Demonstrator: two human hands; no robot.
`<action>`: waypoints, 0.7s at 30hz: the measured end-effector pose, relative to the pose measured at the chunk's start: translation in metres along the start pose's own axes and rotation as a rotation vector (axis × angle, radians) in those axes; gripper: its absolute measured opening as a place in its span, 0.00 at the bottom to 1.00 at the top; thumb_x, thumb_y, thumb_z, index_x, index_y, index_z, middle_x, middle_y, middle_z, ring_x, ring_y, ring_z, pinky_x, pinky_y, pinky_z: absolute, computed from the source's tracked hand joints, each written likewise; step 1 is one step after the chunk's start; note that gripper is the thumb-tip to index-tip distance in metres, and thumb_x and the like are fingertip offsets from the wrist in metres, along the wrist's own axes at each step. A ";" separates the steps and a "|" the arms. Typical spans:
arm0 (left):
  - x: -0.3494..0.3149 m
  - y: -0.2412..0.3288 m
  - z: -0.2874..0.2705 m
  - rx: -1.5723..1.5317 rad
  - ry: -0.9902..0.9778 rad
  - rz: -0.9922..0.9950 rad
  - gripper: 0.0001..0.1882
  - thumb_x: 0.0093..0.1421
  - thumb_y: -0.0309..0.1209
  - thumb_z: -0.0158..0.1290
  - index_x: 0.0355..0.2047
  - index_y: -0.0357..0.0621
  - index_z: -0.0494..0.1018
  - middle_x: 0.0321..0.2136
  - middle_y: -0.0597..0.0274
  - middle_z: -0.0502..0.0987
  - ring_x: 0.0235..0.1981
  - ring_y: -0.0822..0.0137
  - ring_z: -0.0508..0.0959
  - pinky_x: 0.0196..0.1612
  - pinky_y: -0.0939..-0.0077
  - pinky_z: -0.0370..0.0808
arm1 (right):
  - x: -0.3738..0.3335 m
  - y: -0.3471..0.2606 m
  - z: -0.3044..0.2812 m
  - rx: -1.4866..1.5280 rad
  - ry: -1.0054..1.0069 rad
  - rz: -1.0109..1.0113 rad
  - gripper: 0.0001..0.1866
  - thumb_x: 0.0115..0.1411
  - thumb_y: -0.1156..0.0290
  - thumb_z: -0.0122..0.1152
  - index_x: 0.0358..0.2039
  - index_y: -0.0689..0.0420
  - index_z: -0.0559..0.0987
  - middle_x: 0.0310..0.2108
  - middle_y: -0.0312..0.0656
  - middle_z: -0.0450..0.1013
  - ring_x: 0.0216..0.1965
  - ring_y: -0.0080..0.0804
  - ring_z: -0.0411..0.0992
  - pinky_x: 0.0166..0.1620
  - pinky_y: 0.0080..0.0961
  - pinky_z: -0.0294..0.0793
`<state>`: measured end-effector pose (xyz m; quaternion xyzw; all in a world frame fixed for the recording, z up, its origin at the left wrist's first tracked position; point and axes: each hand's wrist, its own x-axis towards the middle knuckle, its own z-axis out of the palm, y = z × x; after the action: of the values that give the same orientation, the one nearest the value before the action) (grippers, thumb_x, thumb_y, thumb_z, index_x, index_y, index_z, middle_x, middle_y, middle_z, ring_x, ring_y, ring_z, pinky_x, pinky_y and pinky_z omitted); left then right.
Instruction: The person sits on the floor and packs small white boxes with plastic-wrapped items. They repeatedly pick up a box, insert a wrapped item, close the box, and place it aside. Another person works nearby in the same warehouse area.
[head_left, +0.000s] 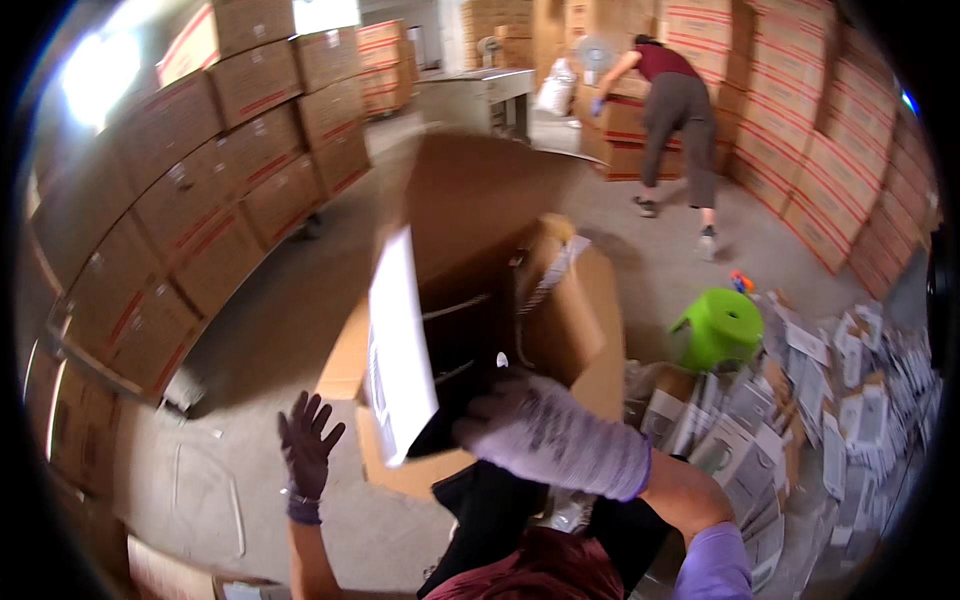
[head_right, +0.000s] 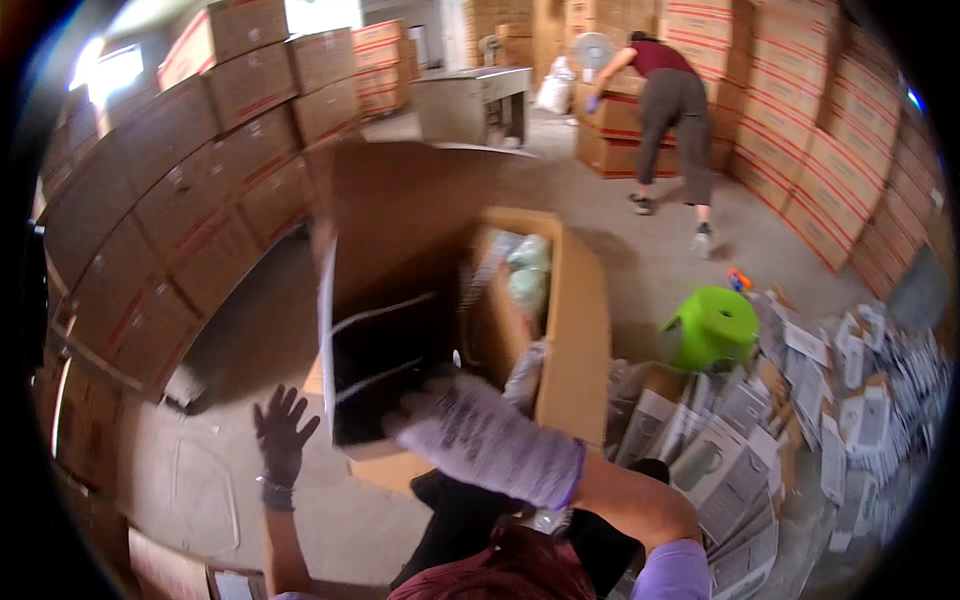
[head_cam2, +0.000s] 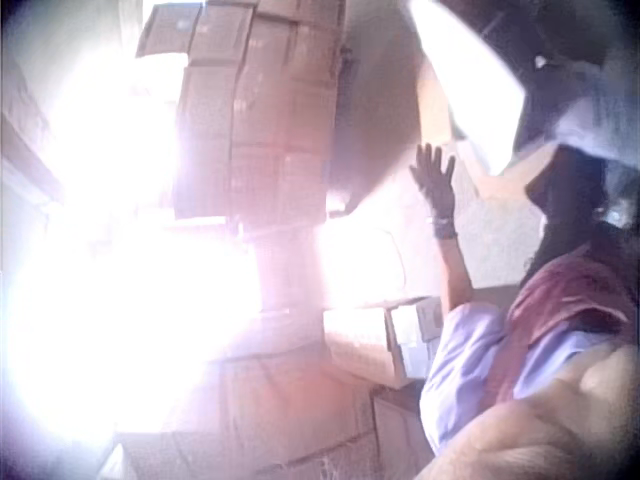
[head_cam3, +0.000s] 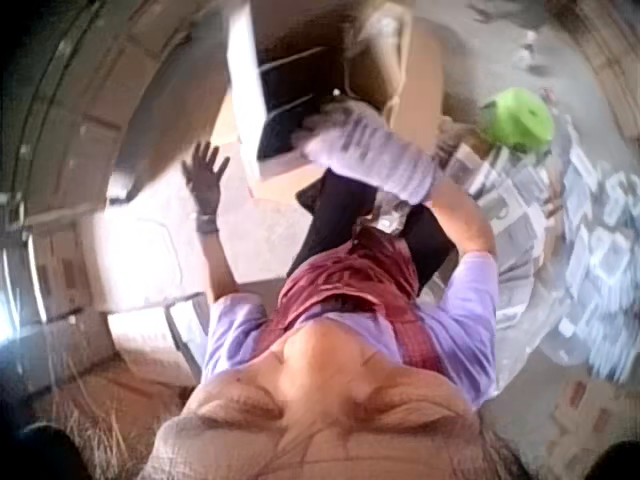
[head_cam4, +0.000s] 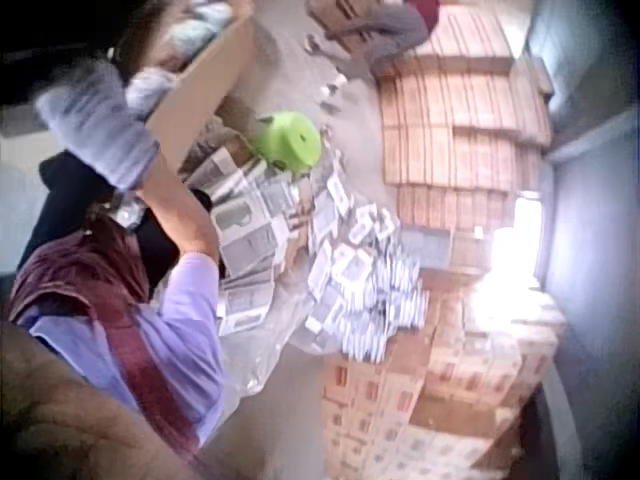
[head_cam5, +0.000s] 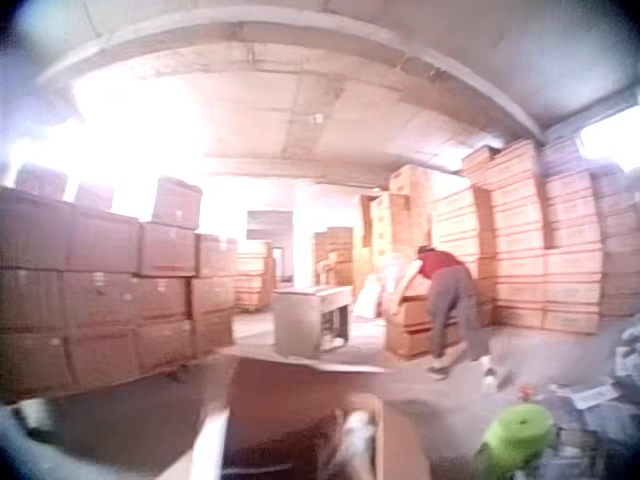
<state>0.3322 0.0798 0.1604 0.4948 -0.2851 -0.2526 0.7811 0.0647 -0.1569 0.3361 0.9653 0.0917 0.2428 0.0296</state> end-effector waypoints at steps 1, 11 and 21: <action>-0.018 0.049 0.021 0.015 -0.032 -0.023 0.47 0.56 0.70 0.33 0.66 0.50 0.45 0.65 0.56 0.49 0.64 0.54 0.53 0.61 0.50 0.56 | 0.018 -0.013 0.010 0.009 -0.084 -0.119 0.05 0.51 0.66 0.52 0.29 0.47 0.75 0.25 0.34 0.69 0.29 0.32 0.70 0.34 0.30 0.69; -0.122 0.139 -0.036 0.780 0.443 -0.158 0.17 0.60 0.33 0.50 0.47 0.38 0.70 0.38 0.62 0.73 0.40 0.72 0.71 0.39 0.78 0.70 | 0.069 -0.172 0.163 0.130 -0.454 -0.494 0.07 0.52 0.68 0.53 0.31 0.50 0.76 0.25 0.38 0.71 0.32 0.35 0.71 0.41 0.38 0.67; -0.158 -0.025 -0.154 0.650 0.461 -0.283 0.16 0.58 0.33 0.51 0.44 0.36 0.71 0.34 0.64 0.76 0.32 0.72 0.75 0.30 0.80 0.72 | 0.004 -0.001 0.199 0.590 -0.112 0.133 0.12 0.57 0.66 0.57 0.38 0.60 0.76 0.36 0.46 0.73 0.39 0.43 0.72 0.45 0.35 0.71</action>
<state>0.3242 0.2738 0.0530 0.7933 -0.0970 -0.1368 0.5853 0.1625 -0.1572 0.1622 0.9479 0.0930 0.1536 -0.2631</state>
